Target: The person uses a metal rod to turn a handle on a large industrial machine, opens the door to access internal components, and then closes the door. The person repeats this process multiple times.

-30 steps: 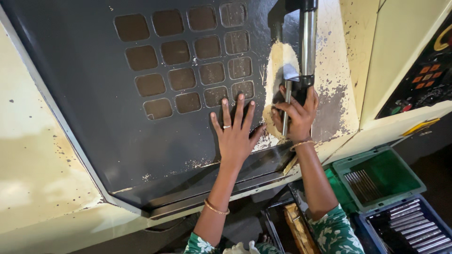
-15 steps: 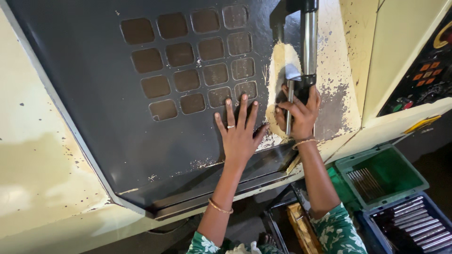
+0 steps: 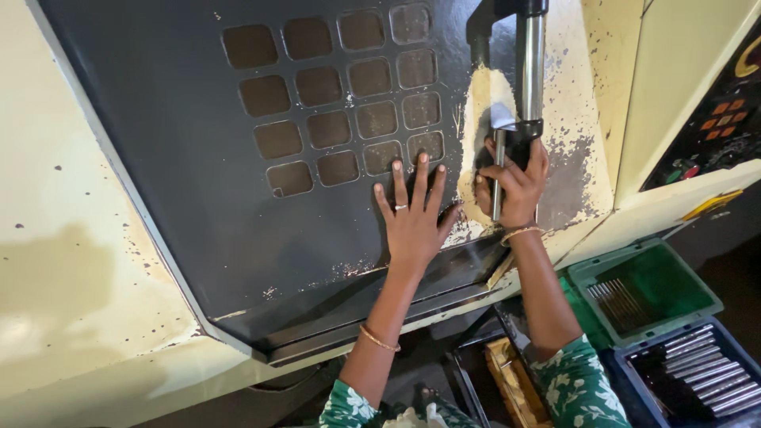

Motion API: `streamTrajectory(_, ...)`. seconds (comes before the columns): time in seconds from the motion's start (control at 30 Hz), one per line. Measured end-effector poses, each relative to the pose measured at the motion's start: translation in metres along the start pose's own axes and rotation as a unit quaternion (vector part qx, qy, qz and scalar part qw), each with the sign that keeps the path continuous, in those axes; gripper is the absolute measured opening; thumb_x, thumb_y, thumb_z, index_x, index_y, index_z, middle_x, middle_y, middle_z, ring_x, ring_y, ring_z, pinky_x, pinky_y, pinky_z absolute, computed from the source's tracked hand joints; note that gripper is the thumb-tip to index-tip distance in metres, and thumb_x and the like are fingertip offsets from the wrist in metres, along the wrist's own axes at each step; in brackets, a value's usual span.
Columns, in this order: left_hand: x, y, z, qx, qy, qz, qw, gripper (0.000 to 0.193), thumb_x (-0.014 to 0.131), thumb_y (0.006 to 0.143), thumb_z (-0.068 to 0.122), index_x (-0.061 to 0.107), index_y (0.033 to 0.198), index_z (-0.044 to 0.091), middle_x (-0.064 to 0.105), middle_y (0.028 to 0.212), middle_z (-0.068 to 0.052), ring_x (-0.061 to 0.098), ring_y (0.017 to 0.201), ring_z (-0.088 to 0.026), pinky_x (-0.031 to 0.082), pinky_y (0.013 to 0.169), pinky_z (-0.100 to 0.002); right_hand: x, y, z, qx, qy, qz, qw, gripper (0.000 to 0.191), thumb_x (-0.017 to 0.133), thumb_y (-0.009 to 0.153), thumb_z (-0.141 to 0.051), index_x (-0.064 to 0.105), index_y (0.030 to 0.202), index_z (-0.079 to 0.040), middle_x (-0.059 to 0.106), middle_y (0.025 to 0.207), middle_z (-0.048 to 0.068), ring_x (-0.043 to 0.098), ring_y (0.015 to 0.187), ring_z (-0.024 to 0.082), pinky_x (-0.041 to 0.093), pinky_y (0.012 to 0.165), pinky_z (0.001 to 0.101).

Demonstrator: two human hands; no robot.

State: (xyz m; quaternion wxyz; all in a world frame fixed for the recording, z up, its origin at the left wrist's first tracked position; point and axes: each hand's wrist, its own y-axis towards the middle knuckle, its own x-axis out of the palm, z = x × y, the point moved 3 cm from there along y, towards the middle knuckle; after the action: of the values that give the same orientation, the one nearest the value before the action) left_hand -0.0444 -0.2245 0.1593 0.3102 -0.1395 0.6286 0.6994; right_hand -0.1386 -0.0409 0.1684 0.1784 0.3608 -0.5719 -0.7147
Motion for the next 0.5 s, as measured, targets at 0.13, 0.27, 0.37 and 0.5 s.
streamTrajectory(0.13, 0.0, 0.0, 0.0, -0.001, -0.001, 0.002, 1.0, 0.069, 0.061, 0.099, 0.057, 0.047, 0.156, 0.021, 0.024, 0.171, -0.005, 0.013, 0.159, -0.041, 0.014, 0.12, -0.074, 0.0012, 0.0011, 0.0003, 0.008, 0.004, 0.006, 1.0, 0.008, 0.072, 0.083, -0.016, 0.067, 0.088, -0.013, 0.076, 0.129, 0.002, 0.035, 0.151, 0.043, 0.033, 0.12, 0.0599)
streamTrajectory(0.27, -0.0002, -0.0006, 0.0007, -0.003, -0.007, -0.008, 1.0, 0.069, 0.061, 0.099, 0.056, 0.047, 0.156, 0.021, 0.025, 0.17, -0.005, 0.013, 0.158, -0.041, 0.014, 0.12, -0.074, 0.0009, -0.001, 0.0007, 0.0, -0.012, 0.001, 1.0, 0.009, 0.075, 0.087, -0.017, 0.068, 0.09, -0.013, 0.076, 0.131, 0.004, 0.032, 0.152, 0.043, 0.031, 0.121, 0.0616)
streamTrajectory(0.37, -0.0011, -0.0002, 0.0013, -0.003, -0.008, -0.007, 1.0, 0.068, 0.061, 0.099, 0.056, 0.047, 0.156, 0.02, 0.025, 0.17, -0.005, 0.013, 0.158, -0.04, 0.014, 0.12, -0.074, 0.0006, -0.0019, 0.0016, 0.004, -0.006, 0.003, 1.0, 0.009, 0.075, 0.086, -0.018, 0.068, 0.09, -0.013, 0.076, 0.13, 0.004, 0.033, 0.151, 0.043, 0.03, 0.12, 0.0623)
streamTrajectory(0.5, -0.0013, 0.0005, 0.0017, -0.003, -0.01, -0.003, 1.0, 0.068, 0.061, 0.099, 0.056, 0.047, 0.156, 0.021, 0.024, 0.171, -0.005, 0.013, 0.158, -0.04, 0.014, 0.12, -0.074, 0.0011, -0.0028, 0.0026, 0.008, -0.002, 0.005, 1.0, 0.009, 0.074, 0.086, -0.018, 0.068, 0.09, -0.013, 0.076, 0.129, 0.005, 0.034, 0.151, 0.044, 0.03, 0.12, 0.0628)
